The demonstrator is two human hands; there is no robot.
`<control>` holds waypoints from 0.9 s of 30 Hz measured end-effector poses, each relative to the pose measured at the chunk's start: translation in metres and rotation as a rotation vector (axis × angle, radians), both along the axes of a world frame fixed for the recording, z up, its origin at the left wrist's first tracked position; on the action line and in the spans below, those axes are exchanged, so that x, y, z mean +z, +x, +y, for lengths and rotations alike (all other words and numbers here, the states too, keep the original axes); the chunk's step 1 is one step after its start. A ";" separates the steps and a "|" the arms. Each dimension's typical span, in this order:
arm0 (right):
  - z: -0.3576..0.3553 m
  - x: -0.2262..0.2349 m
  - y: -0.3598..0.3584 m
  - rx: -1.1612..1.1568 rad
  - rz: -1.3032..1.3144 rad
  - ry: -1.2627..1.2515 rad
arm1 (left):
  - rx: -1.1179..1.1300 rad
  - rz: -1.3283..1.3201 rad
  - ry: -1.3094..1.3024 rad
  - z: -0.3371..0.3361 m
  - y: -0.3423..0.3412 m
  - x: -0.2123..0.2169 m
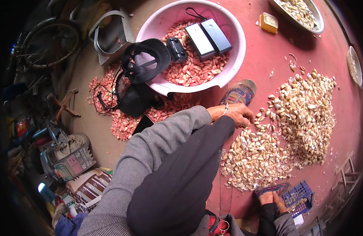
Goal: The person sits on the floor and peels cashews by hand, separating the nut from the shell. They repeatedly pick up cashews from a pile, peel them, and place the shelled nuts into a blue crate while discarding shells onto the floor.
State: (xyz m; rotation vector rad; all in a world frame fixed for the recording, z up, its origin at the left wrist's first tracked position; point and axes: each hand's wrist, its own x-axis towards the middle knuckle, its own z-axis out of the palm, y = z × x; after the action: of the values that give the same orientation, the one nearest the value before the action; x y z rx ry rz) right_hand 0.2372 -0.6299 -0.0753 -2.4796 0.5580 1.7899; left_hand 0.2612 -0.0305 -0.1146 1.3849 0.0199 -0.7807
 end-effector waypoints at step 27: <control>0.042 0.013 0.043 0.723 0.092 0.131 | -0.035 -0.767 0.504 -0.022 0.028 -0.037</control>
State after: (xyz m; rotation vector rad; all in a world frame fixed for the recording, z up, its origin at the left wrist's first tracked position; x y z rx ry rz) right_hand 0.2803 -0.5875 -0.0620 -2.7059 -0.5222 2.0470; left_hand 0.2889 -0.0530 -0.1511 2.0976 -0.4323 -0.2291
